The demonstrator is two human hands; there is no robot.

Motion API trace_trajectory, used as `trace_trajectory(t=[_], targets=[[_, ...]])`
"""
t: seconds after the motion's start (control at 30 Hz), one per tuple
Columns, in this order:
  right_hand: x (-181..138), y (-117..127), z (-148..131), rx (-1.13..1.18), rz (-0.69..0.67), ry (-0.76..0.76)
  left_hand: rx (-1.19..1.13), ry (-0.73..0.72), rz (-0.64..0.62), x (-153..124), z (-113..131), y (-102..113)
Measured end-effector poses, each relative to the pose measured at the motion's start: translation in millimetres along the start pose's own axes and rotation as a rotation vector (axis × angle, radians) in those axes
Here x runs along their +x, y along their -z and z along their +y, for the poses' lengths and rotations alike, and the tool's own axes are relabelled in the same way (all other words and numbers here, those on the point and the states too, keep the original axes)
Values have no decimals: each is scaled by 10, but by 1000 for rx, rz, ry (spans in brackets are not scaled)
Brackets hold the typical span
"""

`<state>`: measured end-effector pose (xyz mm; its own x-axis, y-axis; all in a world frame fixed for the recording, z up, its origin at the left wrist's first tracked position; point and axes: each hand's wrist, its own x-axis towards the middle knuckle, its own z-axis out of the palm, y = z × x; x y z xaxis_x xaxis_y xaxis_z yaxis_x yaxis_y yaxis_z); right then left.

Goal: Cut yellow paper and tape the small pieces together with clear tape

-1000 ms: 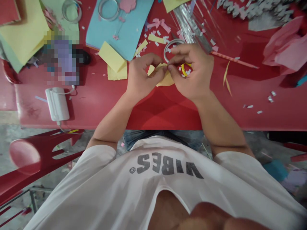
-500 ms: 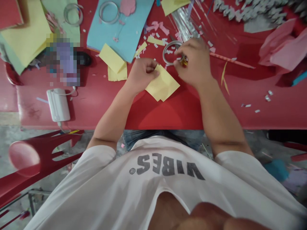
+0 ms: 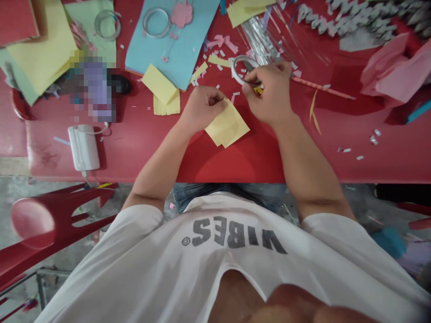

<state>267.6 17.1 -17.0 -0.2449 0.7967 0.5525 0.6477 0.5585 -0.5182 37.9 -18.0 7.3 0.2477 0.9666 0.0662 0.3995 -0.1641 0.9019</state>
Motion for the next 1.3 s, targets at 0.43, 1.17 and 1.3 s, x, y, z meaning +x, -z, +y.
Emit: trace_trajectory(t=[0.43,1.17,1.3], targets=[[-101,111,-456,62,92,21,34,-276,87,-208,318,-131],[-142,37,-474,-96,147,72,72,-187,105,-257,336,-244],[-140,124,-497,-136,47,43,-5,-192,175,-247,341,-246]])
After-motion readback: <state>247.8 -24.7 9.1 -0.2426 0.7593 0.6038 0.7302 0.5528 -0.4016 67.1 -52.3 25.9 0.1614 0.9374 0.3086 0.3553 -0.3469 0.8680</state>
